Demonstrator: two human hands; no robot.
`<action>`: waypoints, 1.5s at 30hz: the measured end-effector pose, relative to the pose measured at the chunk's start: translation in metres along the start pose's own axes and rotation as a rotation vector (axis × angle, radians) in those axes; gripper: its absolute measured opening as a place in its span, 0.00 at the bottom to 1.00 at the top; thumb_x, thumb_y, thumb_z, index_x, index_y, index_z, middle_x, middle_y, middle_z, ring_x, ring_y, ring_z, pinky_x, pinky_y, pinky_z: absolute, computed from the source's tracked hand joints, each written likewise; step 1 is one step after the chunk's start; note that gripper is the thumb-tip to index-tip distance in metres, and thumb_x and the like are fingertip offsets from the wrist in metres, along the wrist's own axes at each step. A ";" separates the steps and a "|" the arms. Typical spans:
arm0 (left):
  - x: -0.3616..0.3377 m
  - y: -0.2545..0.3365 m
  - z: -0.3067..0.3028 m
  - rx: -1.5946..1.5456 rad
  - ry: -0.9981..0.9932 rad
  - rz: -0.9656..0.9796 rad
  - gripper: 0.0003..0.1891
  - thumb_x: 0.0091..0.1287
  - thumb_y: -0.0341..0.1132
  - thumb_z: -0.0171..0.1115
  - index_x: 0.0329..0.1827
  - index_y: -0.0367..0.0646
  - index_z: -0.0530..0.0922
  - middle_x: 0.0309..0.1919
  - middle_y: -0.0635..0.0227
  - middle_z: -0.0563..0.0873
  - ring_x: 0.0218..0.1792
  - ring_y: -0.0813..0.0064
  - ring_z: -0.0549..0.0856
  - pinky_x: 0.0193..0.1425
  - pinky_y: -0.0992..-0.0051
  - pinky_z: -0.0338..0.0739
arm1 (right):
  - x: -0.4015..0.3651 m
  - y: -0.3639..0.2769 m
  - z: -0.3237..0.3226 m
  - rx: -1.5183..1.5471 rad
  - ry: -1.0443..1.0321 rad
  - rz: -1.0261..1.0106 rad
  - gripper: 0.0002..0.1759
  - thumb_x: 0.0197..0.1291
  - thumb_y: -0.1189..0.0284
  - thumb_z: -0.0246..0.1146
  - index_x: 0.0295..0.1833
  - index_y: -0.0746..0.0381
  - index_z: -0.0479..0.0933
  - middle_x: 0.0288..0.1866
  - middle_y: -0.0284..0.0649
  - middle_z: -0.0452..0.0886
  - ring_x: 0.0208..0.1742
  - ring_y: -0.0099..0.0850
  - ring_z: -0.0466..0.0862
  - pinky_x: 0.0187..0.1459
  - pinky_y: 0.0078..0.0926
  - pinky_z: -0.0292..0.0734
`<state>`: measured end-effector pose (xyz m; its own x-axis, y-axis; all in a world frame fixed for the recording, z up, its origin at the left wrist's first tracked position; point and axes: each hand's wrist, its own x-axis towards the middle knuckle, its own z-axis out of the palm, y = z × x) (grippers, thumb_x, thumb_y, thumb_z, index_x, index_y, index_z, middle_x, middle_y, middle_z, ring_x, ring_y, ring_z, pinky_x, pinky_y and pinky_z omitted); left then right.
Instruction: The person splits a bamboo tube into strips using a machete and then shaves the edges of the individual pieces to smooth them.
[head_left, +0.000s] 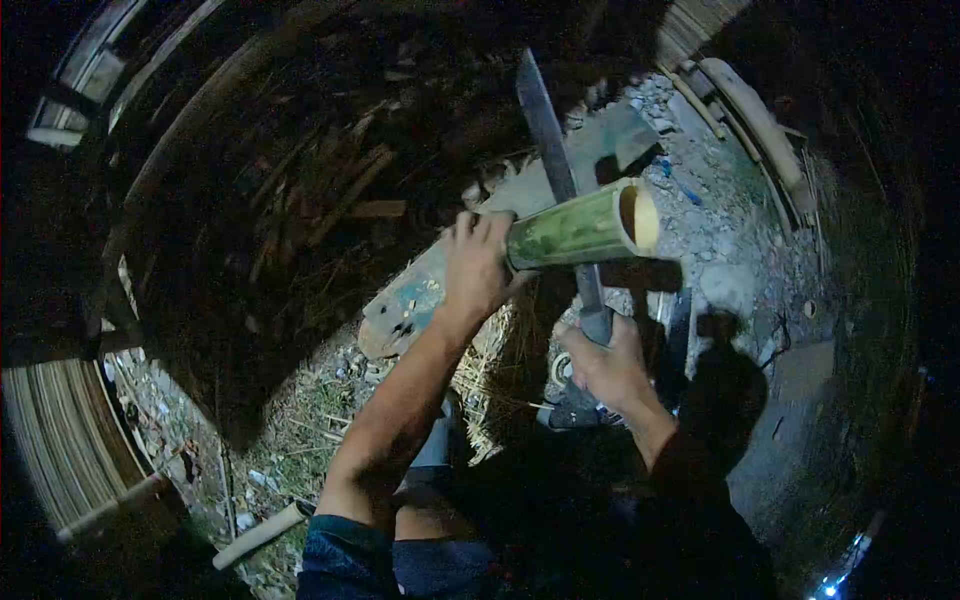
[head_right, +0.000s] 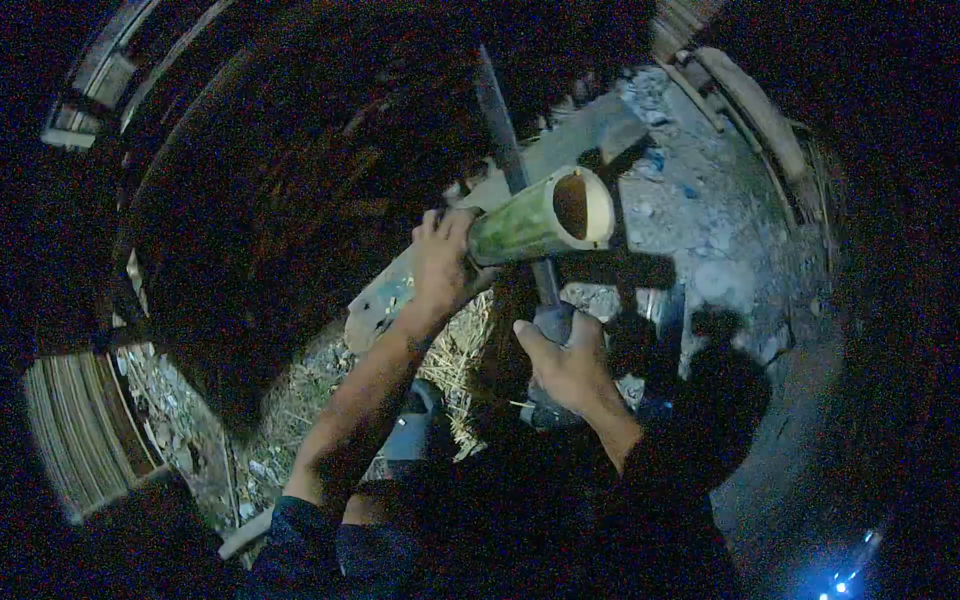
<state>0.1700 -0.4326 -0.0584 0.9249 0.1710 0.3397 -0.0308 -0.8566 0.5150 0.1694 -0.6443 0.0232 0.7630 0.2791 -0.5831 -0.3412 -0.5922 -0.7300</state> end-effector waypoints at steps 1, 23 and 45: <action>0.001 0.001 -0.002 0.091 -0.001 -0.057 0.47 0.42 0.50 0.83 0.66 0.41 0.71 0.58 0.52 0.79 0.60 0.47 0.74 0.61 0.49 0.70 | 0.004 0.011 0.000 -0.038 0.067 -0.042 0.19 0.60 0.57 0.71 0.35 0.63 0.78 0.27 0.38 0.82 0.27 0.33 0.82 0.32 0.38 0.77; -0.085 -0.067 0.020 0.365 -0.323 -0.403 0.67 0.52 0.75 0.65 0.82 0.38 0.43 0.80 0.47 0.54 0.79 0.47 0.54 0.76 0.35 0.43 | 0.139 0.045 -0.005 -0.186 0.226 -0.196 0.23 0.55 0.61 0.72 0.48 0.67 0.79 0.41 0.45 0.85 0.44 0.42 0.85 0.49 0.39 0.78; -0.084 -0.074 0.024 0.373 -0.201 -0.340 0.71 0.44 0.80 0.65 0.81 0.35 0.48 0.76 0.50 0.61 0.75 0.50 0.60 0.73 0.36 0.51 | 0.119 -0.054 -0.014 -0.010 0.346 -0.417 0.18 0.55 0.61 0.73 0.41 0.65 0.81 0.31 0.43 0.85 0.31 0.36 0.83 0.39 0.36 0.78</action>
<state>0.1036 -0.3954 -0.1435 0.9145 0.4036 0.0270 0.3856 -0.8900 0.2431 0.2864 -0.5896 -0.0018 0.9693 0.2279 -0.0921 0.0329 -0.4917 -0.8702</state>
